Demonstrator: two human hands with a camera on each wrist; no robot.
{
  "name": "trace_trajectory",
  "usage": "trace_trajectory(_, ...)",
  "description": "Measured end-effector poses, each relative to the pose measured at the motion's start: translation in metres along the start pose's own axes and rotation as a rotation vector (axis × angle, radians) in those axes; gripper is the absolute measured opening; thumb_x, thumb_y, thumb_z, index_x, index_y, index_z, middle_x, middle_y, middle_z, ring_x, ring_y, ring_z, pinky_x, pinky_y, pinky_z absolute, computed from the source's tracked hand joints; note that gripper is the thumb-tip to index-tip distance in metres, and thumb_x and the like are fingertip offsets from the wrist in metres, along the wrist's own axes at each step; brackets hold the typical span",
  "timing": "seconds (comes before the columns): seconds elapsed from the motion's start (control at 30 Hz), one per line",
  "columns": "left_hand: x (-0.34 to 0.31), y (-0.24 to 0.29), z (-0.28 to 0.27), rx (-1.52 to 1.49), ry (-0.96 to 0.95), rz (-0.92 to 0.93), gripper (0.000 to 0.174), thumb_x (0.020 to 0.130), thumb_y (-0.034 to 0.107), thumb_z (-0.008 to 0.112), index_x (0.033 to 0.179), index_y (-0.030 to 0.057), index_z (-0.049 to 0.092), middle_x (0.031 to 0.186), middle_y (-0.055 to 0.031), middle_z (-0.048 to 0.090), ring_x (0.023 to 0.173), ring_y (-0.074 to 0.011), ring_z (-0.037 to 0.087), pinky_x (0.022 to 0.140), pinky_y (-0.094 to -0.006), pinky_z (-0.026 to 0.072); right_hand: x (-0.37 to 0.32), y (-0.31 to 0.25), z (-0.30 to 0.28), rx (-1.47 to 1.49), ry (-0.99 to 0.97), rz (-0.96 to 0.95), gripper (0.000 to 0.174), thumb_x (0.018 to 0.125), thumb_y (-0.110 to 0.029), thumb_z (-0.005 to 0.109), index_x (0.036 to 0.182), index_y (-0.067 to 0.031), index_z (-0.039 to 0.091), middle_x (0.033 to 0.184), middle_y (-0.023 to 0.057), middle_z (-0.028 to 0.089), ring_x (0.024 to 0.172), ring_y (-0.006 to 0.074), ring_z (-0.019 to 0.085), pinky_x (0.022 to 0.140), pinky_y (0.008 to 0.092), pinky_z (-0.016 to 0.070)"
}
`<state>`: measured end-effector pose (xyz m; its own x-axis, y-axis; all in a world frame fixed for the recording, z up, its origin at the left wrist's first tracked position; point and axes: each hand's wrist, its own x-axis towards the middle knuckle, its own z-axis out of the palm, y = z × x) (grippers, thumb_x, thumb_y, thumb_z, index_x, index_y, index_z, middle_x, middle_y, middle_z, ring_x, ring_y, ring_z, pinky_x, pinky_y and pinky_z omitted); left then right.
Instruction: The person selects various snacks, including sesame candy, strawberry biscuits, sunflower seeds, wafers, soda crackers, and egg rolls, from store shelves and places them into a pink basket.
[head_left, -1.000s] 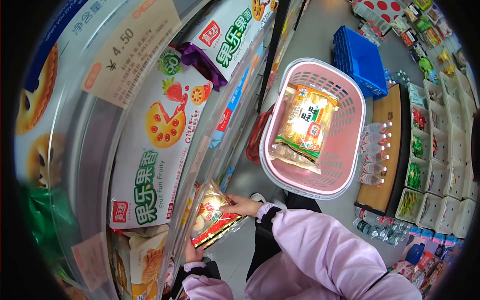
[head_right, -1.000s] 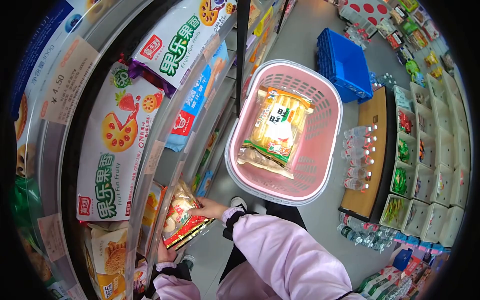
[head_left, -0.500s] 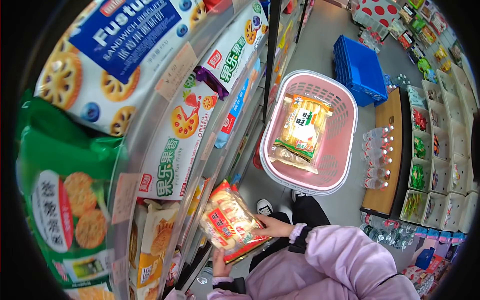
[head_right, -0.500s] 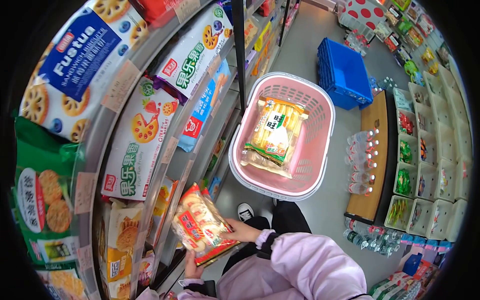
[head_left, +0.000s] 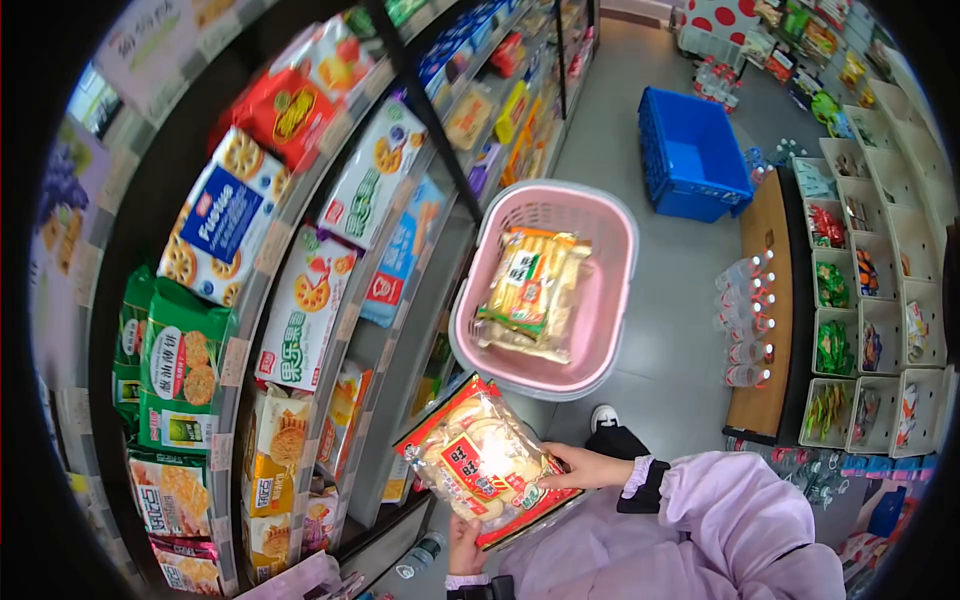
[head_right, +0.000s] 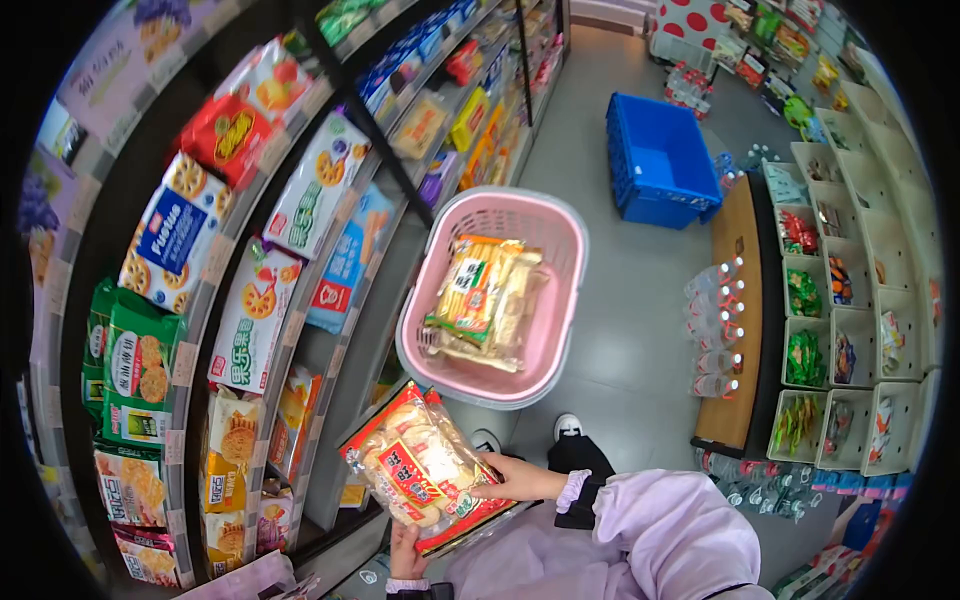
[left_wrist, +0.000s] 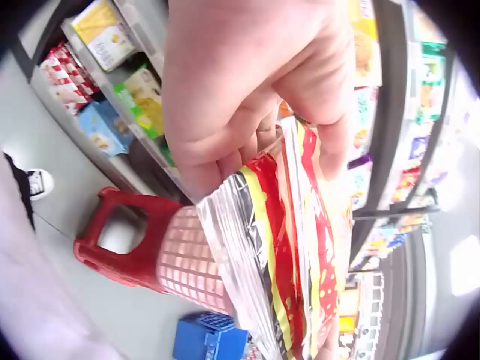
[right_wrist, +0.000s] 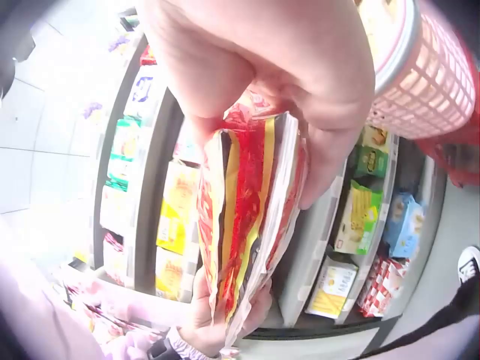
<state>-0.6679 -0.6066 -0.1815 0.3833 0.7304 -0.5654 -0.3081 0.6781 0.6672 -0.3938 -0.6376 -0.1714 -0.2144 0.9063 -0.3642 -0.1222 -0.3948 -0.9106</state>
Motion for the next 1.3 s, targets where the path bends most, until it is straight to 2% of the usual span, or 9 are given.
trace_trajectory(0.23,0.021,0.049,0.127,0.199,-0.210,0.210,0.061,0.073,0.007,0.061,0.124,0.0006,0.029,0.118,-0.0103,0.046,0.106,-0.0187,0.047,0.091,-0.0328,0.0379,-0.061,-0.064,-0.067,-0.278,0.260,-0.392,0.062,0.076,-0.035,0.062,0.122,-0.0001,0.039,0.109,0.0158,0.045,0.107,0.0249,0.038,0.092,0.0317,0.0297)
trace_trajectory(0.47,0.099,0.091,0.217,0.410,-0.388,0.224,0.047,0.078,-0.001,0.052,0.121,-0.0040,0.033,0.112,-0.0122,0.051,0.099,-0.0163,0.053,0.086,-0.0277,0.0414,-0.027,-0.055,-0.125,0.275,0.479,-0.285,0.075,0.075,-0.023,0.066,0.128,0.0051,0.021,0.116,0.0153,0.043,0.103,0.0184,0.045,0.086,0.0284,0.0386)
trace_trajectory(0.6,0.154,0.096,0.238,0.575,-0.422,0.168,0.047,0.078,-0.001,0.054,0.120,-0.0047,0.034,0.110,-0.0139,0.052,0.097,-0.0163,0.053,0.085,-0.0278,0.0421,0.008,-0.028,-0.151,0.400,0.558,-0.231,0.076,0.074,-0.024,0.066,0.127,0.0080,0.020,0.121,0.0212,0.039,0.111,0.0251,0.041,0.090,0.0309,0.0355)
trace_trajectory(0.73,0.200,0.088,0.247,0.705,-0.517,0.154,0.053,0.075,0.002,0.057,0.121,-0.0073,0.032,0.108,-0.0133,0.053,0.097,-0.0171,0.053,0.084,-0.0266,0.0423,0.031,-0.019,-0.155,-0.356,0.970,-0.114,0.074,0.066,-0.017,0.070,0.122,0.0079,0.028,0.118,0.0257,0.039,0.112,0.0345,0.039,0.095,0.0349,0.0312)
trace_trajectory(0.83,0.235,0.070,0.246,0.859,-0.561,0.263,0.056,0.076,0.004,0.057,0.123,-0.0073,0.029,0.108,-0.0148,0.053,0.095,-0.0170,0.054,0.082,-0.0262,0.0433,0.040,-0.017,-0.152,-0.542,1.034,0.032,0.074,0.066,-0.013,0.069,0.125,0.0040,0.027,0.107,0.0219,0.042,0.101,0.0294,0.046,0.084,0.0339,0.0414)
trace_trajectory(0.87,0.237,0.071,0.249,0.931,-0.554,0.262,0.056,0.075,0.005,0.058,0.122,-0.0084,0.031,0.106,-0.0148,0.053,0.096,-0.0167,0.053,0.081,-0.0256,0.0431,0.056,0.009,-0.158,-0.578,1.124,-0.126,0.076,0.064,-0.006,0.069,0.126,0.0024,0.025,0.102,0.0187,0.042,0.088,0.0253,0.052,0.073,0.0315,0.0468)
trace_trajectory(0.97,0.262,0.062,0.251,1.080,-0.573,0.394,0.058,0.074,0.008,0.059,0.121,-0.0093,0.032,0.105,-0.0143,0.053,0.096,-0.0160,0.053,0.080,-0.0255,0.0432,0.064,0.009,-0.168,-0.312,1.103,-0.079,0.076,0.062,-0.004,0.070,0.125,0.0033,0.027,0.110,0.0235,0.040,0.103,0.0340,0.044,0.086,0.0367,0.0398)
trace_trajectory(1.1,0.255,0.069,0.280,1.264,-0.563,0.534,0.065,0.071,0.014,0.061,0.122,-0.0108,0.030,0.106,-0.0206,0.053,0.095,-0.0221,0.055,0.079,-0.0286,0.0433,0.062,-0.020,-0.166,-0.024,1.017,-0.116,0.072,0.067,0.002,0.063,0.127,0.0034,0.023,0.112,0.0221,0.044,0.095,0.0261,0.053,0.070,0.0293,0.0487)
trace_trajectory(1.3,0.228,0.048,0.305,1.477,-0.502,0.549,0.066,0.071,0.020,0.058,0.122,-0.0096,0.028,0.092,-0.0286,0.054,0.078,-0.0380,0.057,0.068,-0.0390,0.0463,0.070,0.023,-0.189,-0.075,1.009,-0.096,0.062,0.069,0.001,0.054,0.125,0.0047,0.027,0.109,0.0205,0.047,0.093,0.0253,0.054,0.080,0.0318,0.0445)
